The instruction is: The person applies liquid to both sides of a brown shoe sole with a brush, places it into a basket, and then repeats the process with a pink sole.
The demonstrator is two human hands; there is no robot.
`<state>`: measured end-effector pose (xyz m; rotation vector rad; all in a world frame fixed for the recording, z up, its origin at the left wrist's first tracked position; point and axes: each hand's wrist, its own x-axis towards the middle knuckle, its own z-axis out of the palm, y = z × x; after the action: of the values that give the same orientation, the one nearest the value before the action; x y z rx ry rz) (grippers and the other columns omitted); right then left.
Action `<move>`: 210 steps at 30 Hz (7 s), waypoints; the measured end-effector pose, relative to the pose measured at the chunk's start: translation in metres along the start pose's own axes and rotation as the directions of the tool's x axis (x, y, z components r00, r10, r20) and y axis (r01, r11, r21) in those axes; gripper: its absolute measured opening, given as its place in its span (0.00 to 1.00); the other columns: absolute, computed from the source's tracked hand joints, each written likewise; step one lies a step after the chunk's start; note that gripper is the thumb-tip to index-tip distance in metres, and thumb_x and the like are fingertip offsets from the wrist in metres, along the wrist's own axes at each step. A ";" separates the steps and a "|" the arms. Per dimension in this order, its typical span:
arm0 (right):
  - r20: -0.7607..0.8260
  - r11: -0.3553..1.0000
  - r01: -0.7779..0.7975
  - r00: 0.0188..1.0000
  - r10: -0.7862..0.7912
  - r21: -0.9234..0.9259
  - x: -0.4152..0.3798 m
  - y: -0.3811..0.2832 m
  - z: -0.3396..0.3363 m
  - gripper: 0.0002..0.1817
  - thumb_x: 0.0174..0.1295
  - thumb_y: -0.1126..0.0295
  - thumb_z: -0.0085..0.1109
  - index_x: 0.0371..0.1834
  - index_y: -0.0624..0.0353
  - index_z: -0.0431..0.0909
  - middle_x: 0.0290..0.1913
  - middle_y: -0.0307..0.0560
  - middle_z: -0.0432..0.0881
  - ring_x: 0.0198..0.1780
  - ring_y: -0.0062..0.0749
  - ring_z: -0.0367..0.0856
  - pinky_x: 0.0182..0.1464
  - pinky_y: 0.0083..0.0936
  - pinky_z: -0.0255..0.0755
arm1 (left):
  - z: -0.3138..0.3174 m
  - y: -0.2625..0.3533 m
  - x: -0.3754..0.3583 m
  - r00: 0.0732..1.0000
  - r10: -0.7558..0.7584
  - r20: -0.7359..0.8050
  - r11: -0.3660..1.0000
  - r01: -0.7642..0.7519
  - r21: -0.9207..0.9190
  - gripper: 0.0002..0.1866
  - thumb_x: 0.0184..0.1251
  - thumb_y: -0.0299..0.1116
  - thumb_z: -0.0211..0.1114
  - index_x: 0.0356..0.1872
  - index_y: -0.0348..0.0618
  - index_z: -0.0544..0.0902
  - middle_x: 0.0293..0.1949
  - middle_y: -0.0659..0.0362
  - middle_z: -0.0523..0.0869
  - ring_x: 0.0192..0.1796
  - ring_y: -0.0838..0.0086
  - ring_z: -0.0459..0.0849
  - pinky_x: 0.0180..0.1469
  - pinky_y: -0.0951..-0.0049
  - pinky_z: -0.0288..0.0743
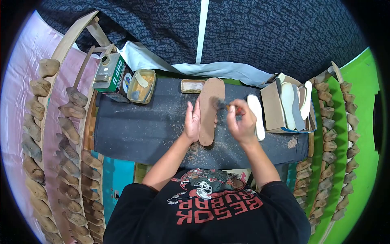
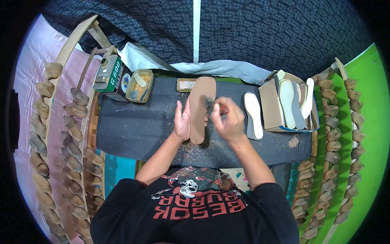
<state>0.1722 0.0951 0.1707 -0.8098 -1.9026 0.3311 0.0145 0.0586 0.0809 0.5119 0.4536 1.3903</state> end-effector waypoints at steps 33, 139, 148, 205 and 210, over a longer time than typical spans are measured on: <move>0.161 0.950 -0.310 0.937 0.310 -0.026 0.046 0.095 0.089 0.10 0.71 0.69 0.61 0.47 0.65 0.79 0.36 0.58 0.87 0.33 0.41 0.87 0.40 0.33 0.79 | -0.066 0.016 -0.072 0.957 0.087 -0.278 0.996 -0.088 0.008 0.41 0.77 0.72 0.27 0.80 0.57 0.55 0.51 0.55 0.82 0.41 0.67 0.83 0.44 0.64 0.80; 0.409 0.957 0.259 0.866 -0.289 0.130 0.060 -0.034 0.007 0.10 0.58 0.79 0.66 0.43 0.63 0.78 0.30 0.49 0.80 0.28 0.41 0.81 0.33 0.33 0.76 | -0.002 0.044 0.025 0.998 -0.027 -0.064 0.962 0.008 -0.274 0.45 0.73 0.77 0.28 0.78 0.57 0.63 0.62 0.53 0.81 0.50 0.63 0.85 0.51 0.57 0.82; 0.440 0.959 0.199 0.856 -0.270 0.202 0.051 -0.047 -0.002 0.09 0.58 0.77 0.67 0.40 0.64 0.79 0.29 0.50 0.82 0.27 0.42 0.83 0.33 0.34 0.78 | -0.019 0.043 0.031 1.000 -0.012 0.013 0.970 0.014 -0.243 0.44 0.74 0.75 0.30 0.80 0.57 0.54 0.57 0.52 0.82 0.44 0.64 0.86 0.45 0.61 0.84; 0.047 0.998 -0.059 0.997 0.059 0.006 0.041 -0.030 -0.006 0.06 0.65 0.79 0.63 0.43 0.63 0.77 0.28 0.42 0.83 0.26 0.20 0.82 0.31 0.19 0.76 | 0.016 0.036 0.031 0.984 0.065 -0.166 0.987 -0.087 -0.133 0.27 0.82 0.52 0.41 0.68 0.45 0.72 0.50 0.51 0.86 0.46 0.64 0.87 0.49 0.62 0.82; 0.199 0.997 0.023 0.979 -0.037 0.072 0.020 -0.047 -0.006 0.05 0.62 0.79 0.63 0.39 0.63 0.78 0.26 0.43 0.83 0.24 0.22 0.82 0.28 0.22 0.76 | -0.016 0.031 0.040 0.998 0.047 -0.045 0.983 -0.054 -0.176 0.28 0.82 0.54 0.41 0.65 0.43 0.74 0.46 0.49 0.86 0.46 0.66 0.87 0.51 0.63 0.81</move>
<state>0.1540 0.0736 0.2136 -0.7229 -2.0757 0.4728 -0.0145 0.1024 0.0863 0.3531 0.3474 1.4764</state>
